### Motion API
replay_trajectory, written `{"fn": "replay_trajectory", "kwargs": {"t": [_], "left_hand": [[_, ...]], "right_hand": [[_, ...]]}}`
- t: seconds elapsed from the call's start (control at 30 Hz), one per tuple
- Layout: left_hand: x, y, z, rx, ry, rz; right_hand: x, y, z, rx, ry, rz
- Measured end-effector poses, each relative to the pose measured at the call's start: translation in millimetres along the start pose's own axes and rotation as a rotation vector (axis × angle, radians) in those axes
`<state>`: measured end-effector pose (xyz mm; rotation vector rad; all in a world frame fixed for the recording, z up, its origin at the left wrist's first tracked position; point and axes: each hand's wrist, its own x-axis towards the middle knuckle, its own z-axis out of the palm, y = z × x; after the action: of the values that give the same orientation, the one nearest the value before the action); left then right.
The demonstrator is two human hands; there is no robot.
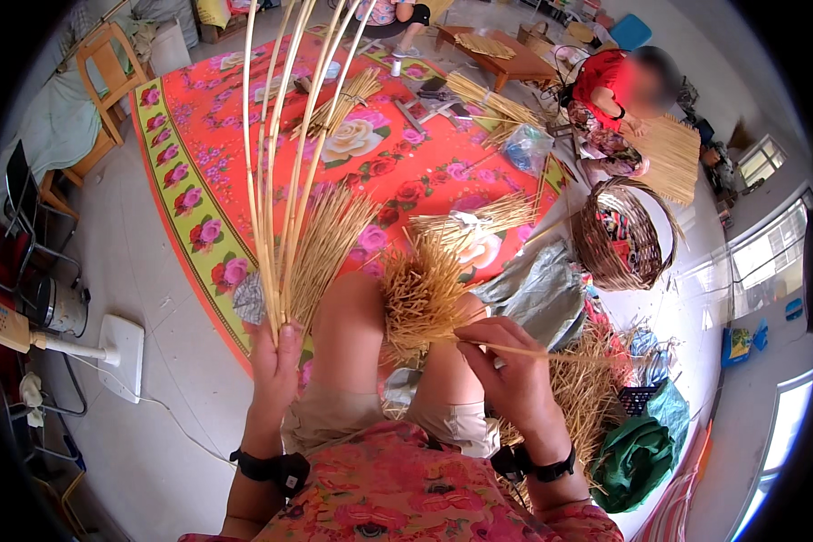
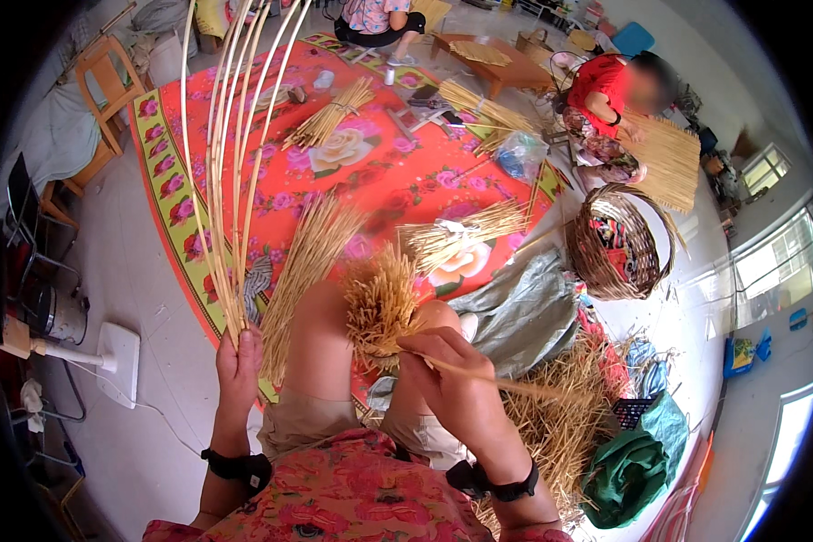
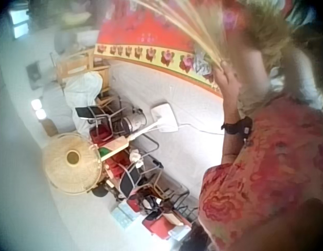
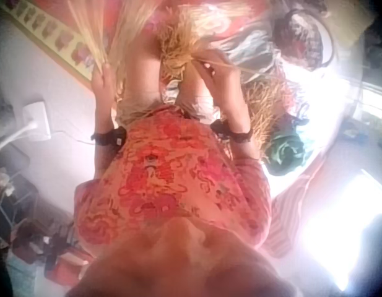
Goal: The person assembles a bundle of dried straw, picking individual long stems and inserting them into the core of a larger bundle by hand while sitting on a floor mat.
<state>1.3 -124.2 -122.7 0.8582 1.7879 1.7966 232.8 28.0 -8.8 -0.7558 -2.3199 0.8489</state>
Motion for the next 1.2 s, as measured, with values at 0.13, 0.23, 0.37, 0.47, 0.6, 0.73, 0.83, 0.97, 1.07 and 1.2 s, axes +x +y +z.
{"fn": "replay_trajectory", "kwargs": {"t": [0.13,0.23,0.37,0.47,0.6,0.73,0.83,0.97,1.07,1.2], "left_hand": [[-1,8,2,-0.028,-0.018,-0.022],[-2,11,3,-0.044,-0.010,-0.065],[-6,24,5,-0.087,-0.024,-0.110],[-3,20,4,-0.049,-0.047,-0.067],[-1,15,7,-0.070,-0.072,-0.029],[-1,14,4,-0.082,-0.085,-0.026],[-5,27,4,-0.089,-0.058,-0.048],[-5,42,8,-0.093,-0.053,-0.013],[-3,30,5,-0.004,-0.084,0.124],[-5,39,7,0.095,-0.150,0.095]], "right_hand": [[1,-8,-24,0.060,0.257,-0.072],[-1,-36,-47,0.361,0.657,-0.062],[-14,-39,-101,0.428,0.923,-0.389],[-30,-49,-138,0.596,0.829,-0.598],[-20,-70,-146,-0.135,1.524,-0.292],[-48,-58,-176,-0.901,1.459,-0.186],[-75,-41,-204,-1.243,1.413,-0.119],[-102,-21,-224,-0.614,1.203,-0.263],[-72,-22,-179,0.325,0.939,-0.484],[-21,-33,-100,0.583,1.002,-0.380]]}}
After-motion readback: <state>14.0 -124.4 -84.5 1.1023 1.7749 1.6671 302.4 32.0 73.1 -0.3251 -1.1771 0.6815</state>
